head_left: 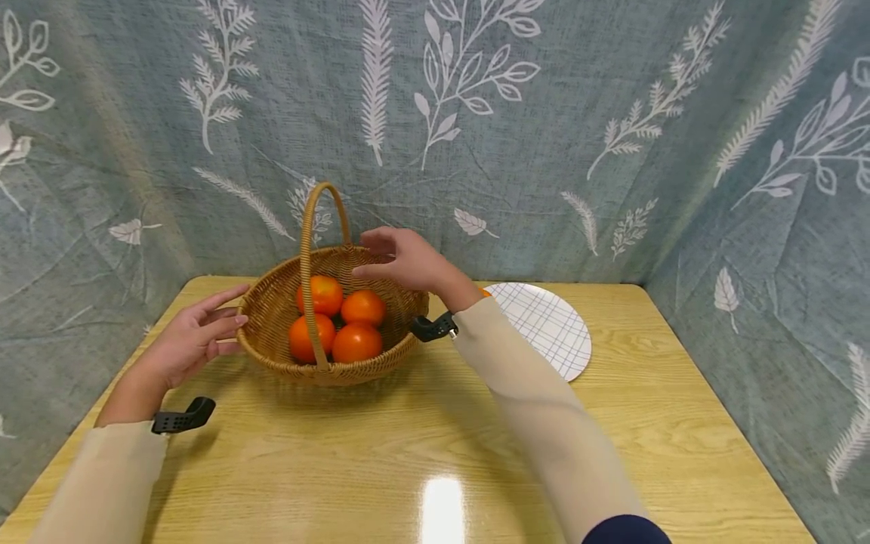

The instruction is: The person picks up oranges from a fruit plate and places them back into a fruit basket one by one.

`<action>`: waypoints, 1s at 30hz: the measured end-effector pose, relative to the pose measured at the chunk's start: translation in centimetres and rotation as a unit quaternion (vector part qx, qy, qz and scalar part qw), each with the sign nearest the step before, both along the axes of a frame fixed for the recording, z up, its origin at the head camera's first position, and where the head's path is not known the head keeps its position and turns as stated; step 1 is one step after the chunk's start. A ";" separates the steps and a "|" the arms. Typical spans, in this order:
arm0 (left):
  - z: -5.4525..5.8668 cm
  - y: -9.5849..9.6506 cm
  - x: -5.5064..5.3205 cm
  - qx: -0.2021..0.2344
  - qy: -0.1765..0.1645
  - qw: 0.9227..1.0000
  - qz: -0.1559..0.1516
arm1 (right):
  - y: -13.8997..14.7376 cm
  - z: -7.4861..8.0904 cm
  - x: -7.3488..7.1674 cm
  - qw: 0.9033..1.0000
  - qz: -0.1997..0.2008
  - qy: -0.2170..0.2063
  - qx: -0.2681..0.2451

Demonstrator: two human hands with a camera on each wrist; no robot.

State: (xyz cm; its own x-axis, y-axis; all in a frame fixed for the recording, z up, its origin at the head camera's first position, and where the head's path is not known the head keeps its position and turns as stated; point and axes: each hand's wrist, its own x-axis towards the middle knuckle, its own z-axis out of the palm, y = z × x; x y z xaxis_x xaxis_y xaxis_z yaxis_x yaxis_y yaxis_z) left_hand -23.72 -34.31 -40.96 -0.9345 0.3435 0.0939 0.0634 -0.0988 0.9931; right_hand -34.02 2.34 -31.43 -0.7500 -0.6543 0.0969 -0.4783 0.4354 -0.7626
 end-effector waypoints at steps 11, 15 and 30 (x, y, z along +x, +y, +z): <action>0.0 -0.1 0.3 0.015 0.002 1.000 -0.001 | 7.2 -4.6 0.0 0.964 -0.108 -0.042 -0.240; 0.0 0.0 0.3 0.014 -0.001 1.000 0.001 | 9.5 -6.4 0.3 0.953 -0.160 -0.024 -0.255; 0.1 0.1 0.5 0.010 -0.004 1.000 0.003 | 14.4 -11.9 0.6 0.962 -0.225 -0.078 -0.136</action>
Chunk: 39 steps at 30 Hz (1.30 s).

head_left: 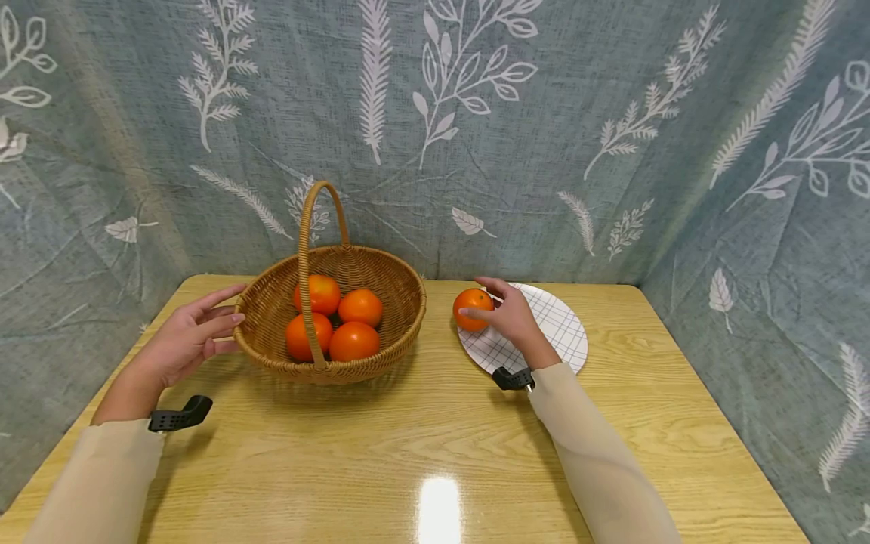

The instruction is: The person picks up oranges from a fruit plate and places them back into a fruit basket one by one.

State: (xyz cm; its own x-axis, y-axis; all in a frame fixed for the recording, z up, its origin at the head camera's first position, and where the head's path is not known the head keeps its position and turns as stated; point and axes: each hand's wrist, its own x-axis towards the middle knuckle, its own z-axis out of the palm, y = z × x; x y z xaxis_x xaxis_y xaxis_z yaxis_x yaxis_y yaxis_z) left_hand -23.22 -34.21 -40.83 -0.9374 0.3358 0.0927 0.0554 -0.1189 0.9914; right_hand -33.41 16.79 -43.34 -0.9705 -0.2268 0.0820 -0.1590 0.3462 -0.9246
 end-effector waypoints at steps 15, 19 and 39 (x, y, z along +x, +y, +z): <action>-0.2 0.1 -0.1 0.004 0.001 1.000 -0.002 | 1.1 -1.8 0.2 1.000 0.012 -0.023 -0.015; -0.2 0.1 -0.1 0.005 0.003 1.000 -0.005 | 1.1 -2.0 0.1 1.000 0.010 -0.023 -0.017; 0.3 0.1 -0.3 -0.004 -0.008 1.000 0.002 | 0.9 -1.6 0.3 1.000 -0.002 -0.017 -0.022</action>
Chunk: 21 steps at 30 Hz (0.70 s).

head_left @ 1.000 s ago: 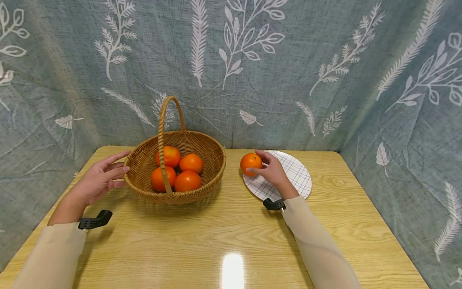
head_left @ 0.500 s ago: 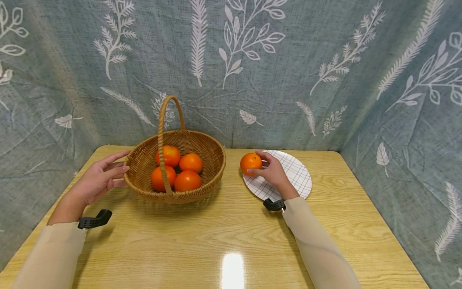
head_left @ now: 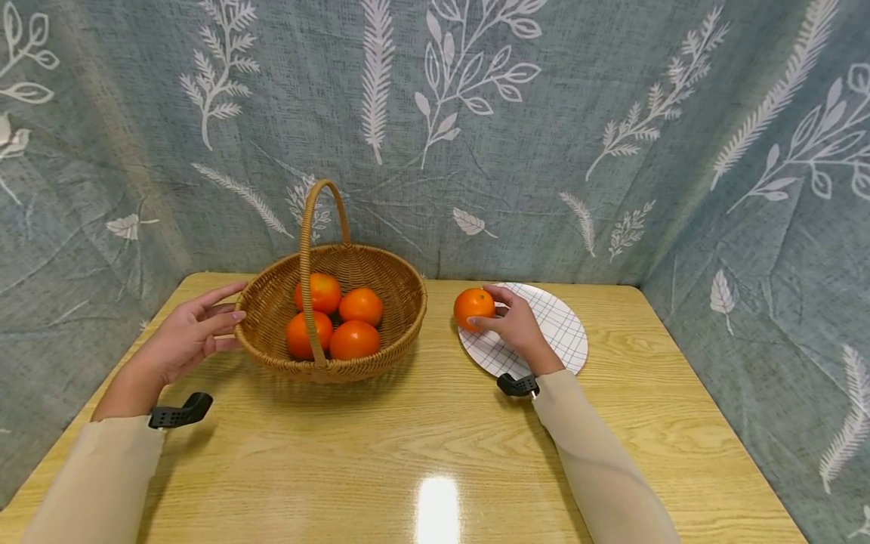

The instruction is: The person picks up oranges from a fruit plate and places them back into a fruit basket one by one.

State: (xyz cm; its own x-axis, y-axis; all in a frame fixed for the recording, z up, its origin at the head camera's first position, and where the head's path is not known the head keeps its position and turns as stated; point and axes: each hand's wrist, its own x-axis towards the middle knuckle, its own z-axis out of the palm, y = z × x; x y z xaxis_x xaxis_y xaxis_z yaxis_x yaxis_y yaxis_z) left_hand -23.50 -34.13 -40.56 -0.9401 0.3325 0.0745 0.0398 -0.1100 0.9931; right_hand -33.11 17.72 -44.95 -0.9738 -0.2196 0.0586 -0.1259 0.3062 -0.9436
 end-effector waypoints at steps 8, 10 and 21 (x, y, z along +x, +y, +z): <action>-0.1 0.0 0.1 -0.007 0.002 1.000 0.003 | 0.1 -0.2 0.0 1.000 0.000 -0.006 -0.002; -0.1 0.0 0.1 -0.010 0.003 1.000 0.004 | 0.1 -0.1 0.0 1.000 0.003 -0.009 -0.006; -0.1 -0.1 0.1 -0.016 0.006 1.000 0.006 | -0.1 1.0 0.2 1.000 -0.002 0.000 -0.020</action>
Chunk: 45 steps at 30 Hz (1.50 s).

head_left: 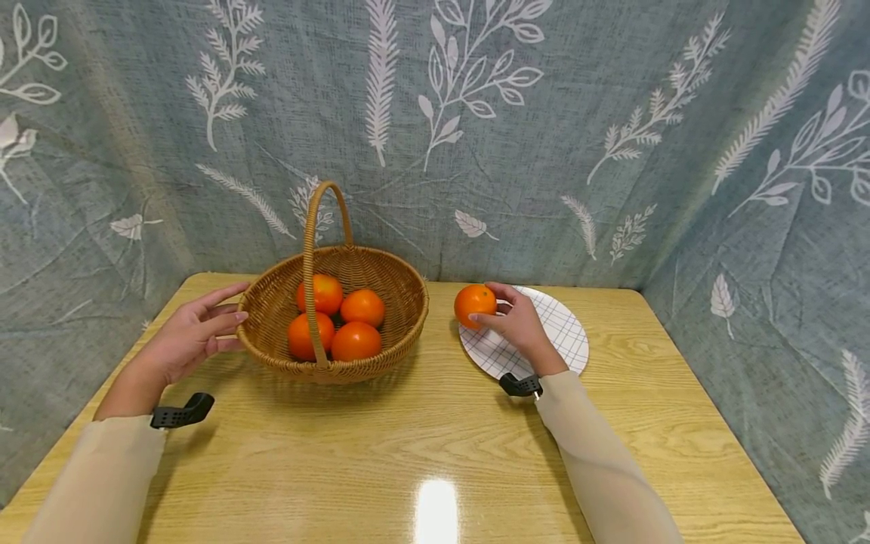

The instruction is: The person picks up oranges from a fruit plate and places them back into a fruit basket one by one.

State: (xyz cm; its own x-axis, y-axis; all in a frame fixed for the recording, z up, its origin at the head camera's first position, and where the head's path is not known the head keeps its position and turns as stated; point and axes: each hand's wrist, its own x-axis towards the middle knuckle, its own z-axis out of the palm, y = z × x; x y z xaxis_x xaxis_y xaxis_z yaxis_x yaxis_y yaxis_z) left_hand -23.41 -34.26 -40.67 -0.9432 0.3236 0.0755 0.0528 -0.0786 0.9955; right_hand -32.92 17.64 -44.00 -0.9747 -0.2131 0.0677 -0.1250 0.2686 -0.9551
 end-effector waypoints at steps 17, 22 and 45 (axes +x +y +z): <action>0.0 -0.1 -0.1 0.000 -0.005 1.000 0.003 | -1.1 3.2 0.6 0.999 0.022 0.031 -0.035; 0.0 -0.2 -0.1 -0.002 -0.009 1.000 0.007 | -1.7 4.4 0.7 0.998 0.027 0.047 -0.039; 0.1 -0.1 0.1 -0.012 0.001 1.000 0.002 | -5.4 8.2 0.9 0.991 0.075 0.091 -0.059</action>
State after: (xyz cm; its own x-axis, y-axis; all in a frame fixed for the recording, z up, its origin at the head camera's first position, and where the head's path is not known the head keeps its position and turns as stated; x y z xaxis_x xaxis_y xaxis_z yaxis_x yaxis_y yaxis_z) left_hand -23.31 -34.38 -40.62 -0.9441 0.3221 0.0699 0.0553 -0.0541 0.9970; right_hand -32.02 12.28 -35.77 -0.9019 -0.3344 0.2734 -0.3288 0.1213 -0.9366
